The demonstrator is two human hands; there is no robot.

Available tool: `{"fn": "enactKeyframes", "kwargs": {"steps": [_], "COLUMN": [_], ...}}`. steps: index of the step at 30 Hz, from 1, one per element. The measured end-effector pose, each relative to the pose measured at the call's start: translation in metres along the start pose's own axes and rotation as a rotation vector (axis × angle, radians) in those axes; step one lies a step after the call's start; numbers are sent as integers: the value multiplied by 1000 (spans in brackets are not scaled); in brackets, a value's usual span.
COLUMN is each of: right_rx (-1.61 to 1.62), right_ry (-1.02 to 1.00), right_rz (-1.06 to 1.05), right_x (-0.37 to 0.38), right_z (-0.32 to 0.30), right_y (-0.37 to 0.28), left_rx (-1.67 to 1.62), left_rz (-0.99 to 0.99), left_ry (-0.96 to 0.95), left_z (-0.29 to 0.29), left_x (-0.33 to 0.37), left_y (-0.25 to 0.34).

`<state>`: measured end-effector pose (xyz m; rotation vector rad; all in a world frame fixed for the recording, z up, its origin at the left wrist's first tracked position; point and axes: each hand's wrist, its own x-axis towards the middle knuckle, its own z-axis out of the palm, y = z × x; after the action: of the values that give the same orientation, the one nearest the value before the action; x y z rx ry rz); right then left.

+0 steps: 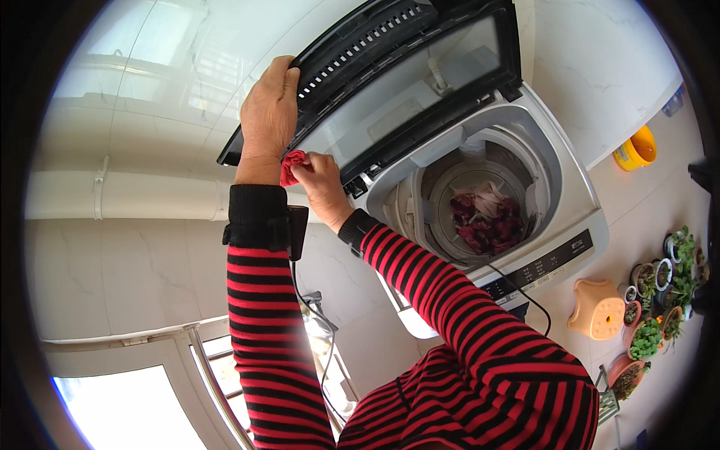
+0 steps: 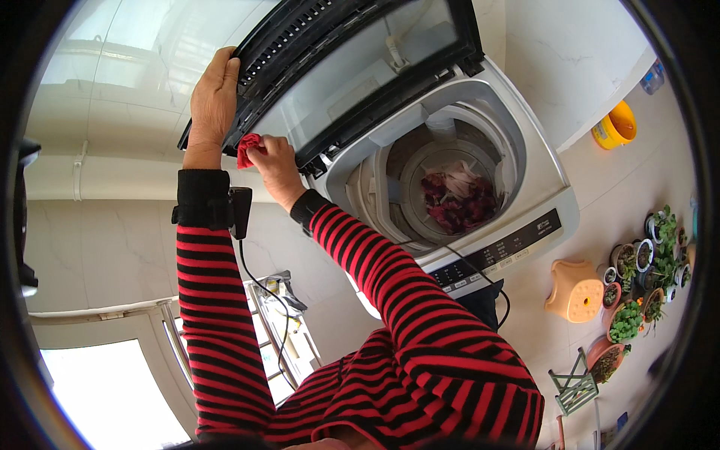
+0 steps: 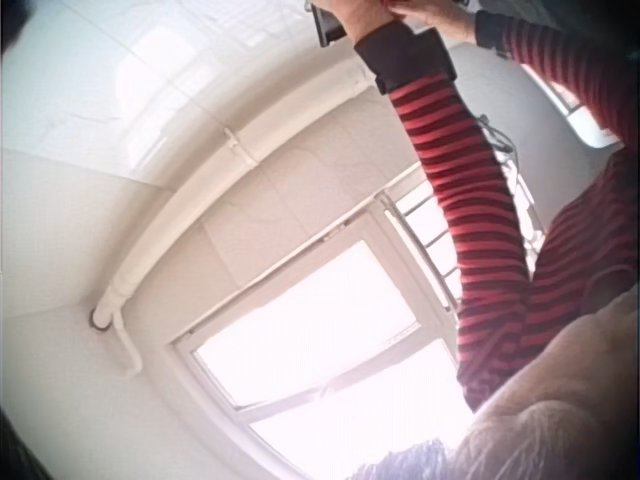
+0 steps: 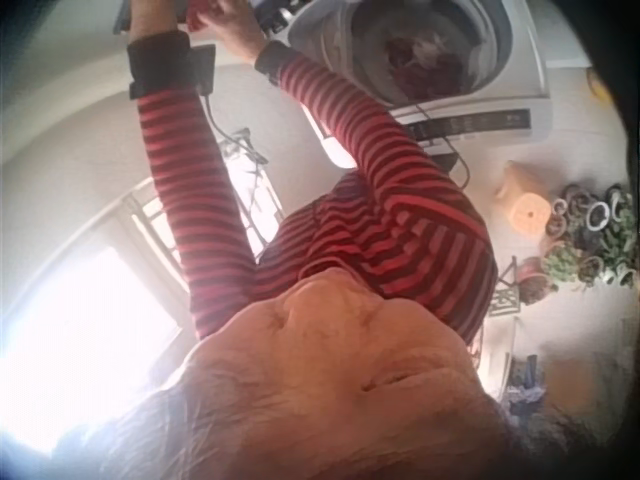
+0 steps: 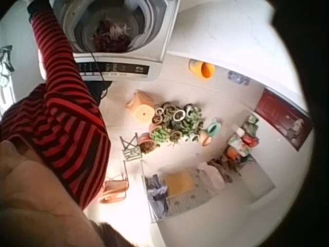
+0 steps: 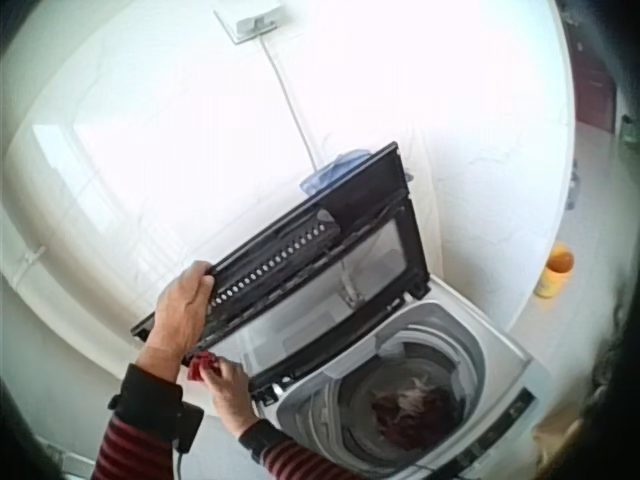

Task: The person wipes a white radiator with a red cloth, then moves to a top-loading washing machine. They wipe the exterior, open the lid, wipe the lid interior, close it, and continue wiping the machine's top and sides.

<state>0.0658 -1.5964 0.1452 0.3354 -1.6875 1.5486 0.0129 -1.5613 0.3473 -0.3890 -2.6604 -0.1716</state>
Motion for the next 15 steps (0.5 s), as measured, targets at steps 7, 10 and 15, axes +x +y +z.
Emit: {"fn": "enactKeyframes", "kwargs": {"steps": [7,10,15], "right_rx": [-349,-481,-724], "right_ry": [-527,-616,-848], "right_rz": [-177,-239,-309], "right_x": [-15,-22,-10], "right_z": [-56,-61,-65], "right_y": [65,71,66], "left_rx": [-38,-41,-34], "left_rz": [24,62,33], "left_ry": [12,51,8], "left_z": [0,1,-1], "left_x": [-1,0,-6], "left_y": [-1,-1,4]}}
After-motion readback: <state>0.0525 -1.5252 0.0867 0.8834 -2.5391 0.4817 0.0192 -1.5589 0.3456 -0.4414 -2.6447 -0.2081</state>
